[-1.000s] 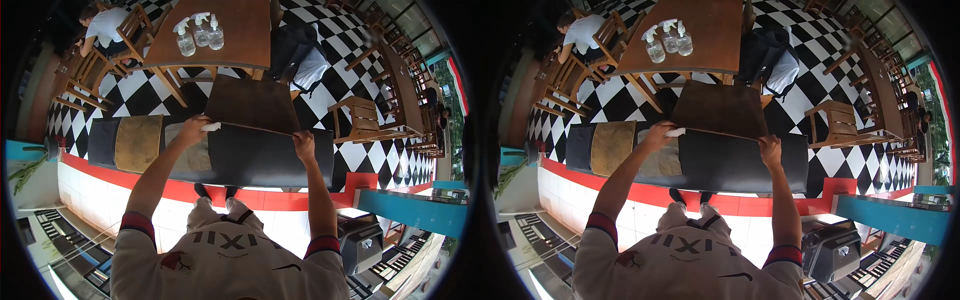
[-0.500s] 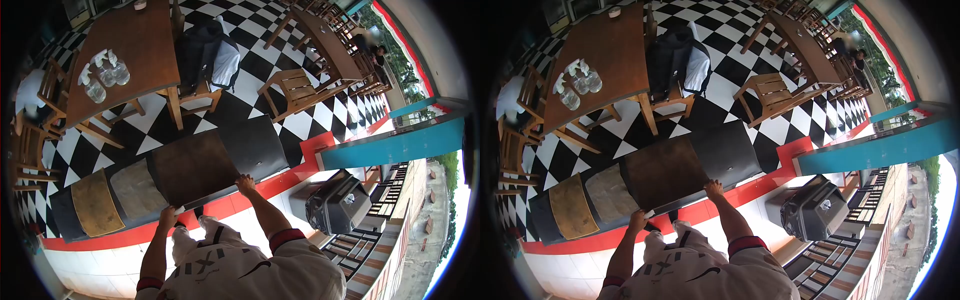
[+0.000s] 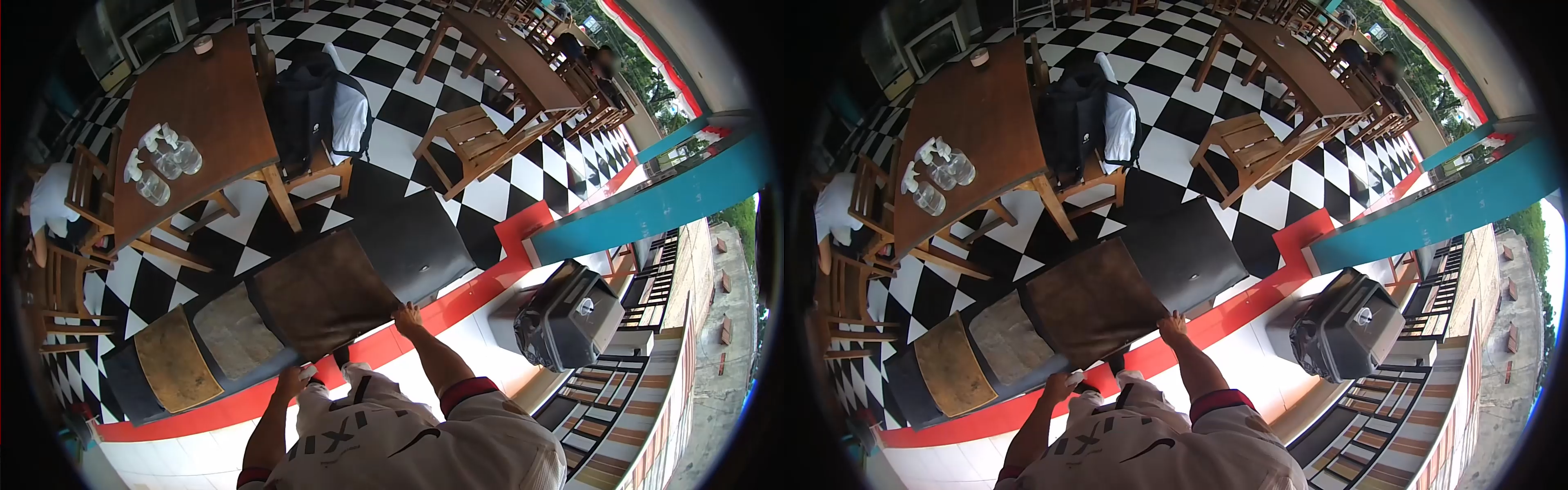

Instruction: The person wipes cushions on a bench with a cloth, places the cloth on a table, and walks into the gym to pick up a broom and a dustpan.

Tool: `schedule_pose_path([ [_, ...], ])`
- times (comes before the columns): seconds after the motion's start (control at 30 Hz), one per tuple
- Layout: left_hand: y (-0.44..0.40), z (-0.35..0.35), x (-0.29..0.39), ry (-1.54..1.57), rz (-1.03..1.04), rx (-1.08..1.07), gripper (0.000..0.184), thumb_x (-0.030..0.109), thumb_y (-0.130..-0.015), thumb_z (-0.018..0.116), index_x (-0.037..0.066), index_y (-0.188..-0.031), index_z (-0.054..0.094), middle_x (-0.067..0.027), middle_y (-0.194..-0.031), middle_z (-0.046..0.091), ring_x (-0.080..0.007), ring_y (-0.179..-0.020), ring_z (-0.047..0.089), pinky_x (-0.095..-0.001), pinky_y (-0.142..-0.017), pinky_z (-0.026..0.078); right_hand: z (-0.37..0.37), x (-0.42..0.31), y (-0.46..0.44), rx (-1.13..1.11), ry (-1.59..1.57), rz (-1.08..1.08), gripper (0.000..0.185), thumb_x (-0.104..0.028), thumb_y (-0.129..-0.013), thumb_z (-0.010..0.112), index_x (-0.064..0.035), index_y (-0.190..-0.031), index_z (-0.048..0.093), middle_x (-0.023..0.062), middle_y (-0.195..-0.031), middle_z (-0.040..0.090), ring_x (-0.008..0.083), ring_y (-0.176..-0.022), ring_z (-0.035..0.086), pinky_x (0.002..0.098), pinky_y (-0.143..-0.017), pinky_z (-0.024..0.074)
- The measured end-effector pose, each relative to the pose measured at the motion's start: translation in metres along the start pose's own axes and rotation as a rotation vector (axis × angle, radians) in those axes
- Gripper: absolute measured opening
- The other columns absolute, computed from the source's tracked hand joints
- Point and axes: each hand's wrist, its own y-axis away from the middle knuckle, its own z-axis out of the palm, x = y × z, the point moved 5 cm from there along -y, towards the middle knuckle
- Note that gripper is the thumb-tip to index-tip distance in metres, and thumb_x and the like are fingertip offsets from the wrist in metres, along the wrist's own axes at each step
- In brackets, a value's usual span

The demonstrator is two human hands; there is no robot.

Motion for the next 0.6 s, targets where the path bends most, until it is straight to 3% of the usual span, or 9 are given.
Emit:
schedule_pose_path([
  [0.1,0.001,-0.011,0.005,0.031,-0.002,0.087,0.033,0.031,-0.076,0.076,0.001,-0.084,0.066,-0.0211,-0.078,0.066,-0.0398,-0.077,0.065,-0.046,-0.067,0.051,-0.003,-0.006,0.005,0.178,0.073,0.034,0.028,-0.017,-0.086,0.054,-0.0214,-0.109,0.069,0.0124,-0.112,0.057,0.0338,-0.108,0.052,0.05,-0.085,0.0435],
  [0.2,-0.005,-0.004,-0.012,0.068,-0.082,0.147,0.039,0.035,-0.077,0.076,-0.002,-0.085,0.066,-0.022,-0.077,0.066,-0.0383,-0.075,0.066,-0.0443,-0.066,0.051,0.004,-0.025,0.001,-0.125,-0.206,0.063,0.034,-0.026,-0.085,0.062,-0.0165,-0.117,0.064,0.0162,-0.122,0.058,0.039,-0.109,0.056,0.0538,-0.084,0.0483],
  [0.27,-0.016,-0.01,0.002,0.161,-0.143,0.176,0.042,0.037,-0.078,0.075,-0.003,-0.085,0.065,-0.0219,-0.077,0.066,-0.037,-0.075,0.067,-0.0428,-0.065,0.051,0.048,-0.051,-0.02,-0.272,-0.603,-0.182,0.052,-0.044,-0.084,0.068,-0.01,-0.123,0.058,0.0187,-0.133,0.054,0.0395,-0.113,0.058,0.0542,-0.086,0.051],
  [0.33,-0.026,-0.02,0.032,0.283,-0.158,0.232,0.044,0.038,-0.08,0.074,-0.004,-0.089,0.065,-0.0214,-0.078,0.067,-0.0379,-0.076,0.067,-0.0425,-0.065,0.051,-0.008,-0.102,0.016,-0.538,-1.038,0.017,0.072,-0.059,-0.082,0.067,-0.0047,-0.127,0.053,0.0186,-0.137,0.052,0.0348,-0.12,0.055,0.0513,-0.092,0.0498],
  [0.4,-0.04,-0.028,0.065,0.285,-0.168,0.221,0.045,0.038,-0.081,0.073,-0.004,-0.094,0.066,-0.0236,-0.08,0.066,-0.0408,-0.079,0.067,-0.0446,-0.068,0.052,-0.042,-0.145,0.04,-0.655,-1.319,0.126,0.067,-0.058,-0.086,0.063,-0.0041,-0.124,0.054,0.0138,-0.124,0.061,0.0284,-0.114,0.058,0.0491,-0.093,0.0494],
  [0.5,-0.061,-0.035,0.125,0.371,0.133,0.324,0.048,0.035,-0.083,0.072,-0.004,-0.107,0.062,-0.0253,-0.095,0.066,-0.0401,-0.087,0.066,-0.0439,-0.071,0.052,-0.041,-0.184,0.047,-0.964,-1.762,-0.061,0.057,-0.051,-0.09,0.062,-0.0037,-0.12,0.054,0.0082,-0.11,0.064,0.022,-0.107,0.06,0.0423,-0.092,0.0507],
  [0.6,-0.072,-0.031,0.15,0.278,0.244,0.276,0.052,0.031,-0.086,0.069,-0.003,-0.122,0.054,-0.0256,-0.111,0.062,-0.0393,-0.1,0.063,-0.0418,-0.08,0.052,-0.048,-0.178,0.027,-0.547,-2.024,-0.13,0.052,-0.051,-0.087,0.066,-0.0068,-0.113,0.055,0.0044,-0.089,0.062,0.017,-0.081,0.065,0.0319,-0.066,0.0566],
])
